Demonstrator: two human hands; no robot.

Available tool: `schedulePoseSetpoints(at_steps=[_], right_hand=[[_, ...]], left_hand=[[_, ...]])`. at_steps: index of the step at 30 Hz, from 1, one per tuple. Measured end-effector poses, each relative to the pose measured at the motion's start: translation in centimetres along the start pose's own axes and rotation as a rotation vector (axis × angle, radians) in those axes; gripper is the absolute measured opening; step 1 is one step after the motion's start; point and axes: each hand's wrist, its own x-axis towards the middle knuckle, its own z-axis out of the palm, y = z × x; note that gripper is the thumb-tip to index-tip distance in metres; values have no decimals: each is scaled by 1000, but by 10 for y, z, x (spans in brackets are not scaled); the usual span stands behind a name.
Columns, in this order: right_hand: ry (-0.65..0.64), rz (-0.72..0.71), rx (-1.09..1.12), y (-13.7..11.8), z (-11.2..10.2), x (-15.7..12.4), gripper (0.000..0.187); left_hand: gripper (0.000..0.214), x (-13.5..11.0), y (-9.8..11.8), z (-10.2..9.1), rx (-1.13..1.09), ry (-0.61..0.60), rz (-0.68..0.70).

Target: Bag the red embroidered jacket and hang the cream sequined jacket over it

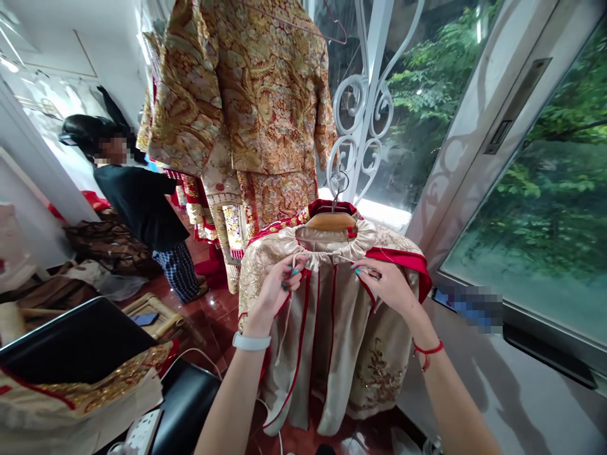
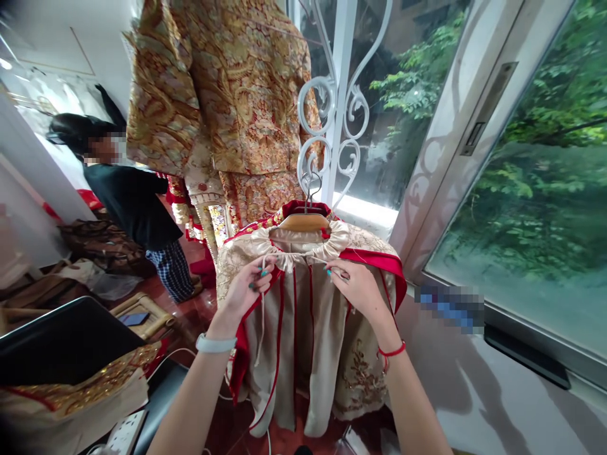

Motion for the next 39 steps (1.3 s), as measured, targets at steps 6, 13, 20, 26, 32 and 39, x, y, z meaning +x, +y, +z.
schedulePoseSetpoints(at_steps=[6,13,20,26,32,39], right_hand=[[474,-18,-272,-22,29,21,26],[147,-111,363,-34,46,61,27],[51,-96,450,-30,32,60,16],[-57,-77,549,-26,36,58,19],[-80,-107,457,-25,33,56,18],[152,-270,148,-32,34,47,20]], left_hand=[[40,11,6,15,380,-59,160],[31,29,12,21,721,-88,404],[39,46,13,19,874,-228,350],[47,49,6,20,960,-320,426],[38,45,4,18,992,-247,637],[9,48,5,19,1342,-151,815]])
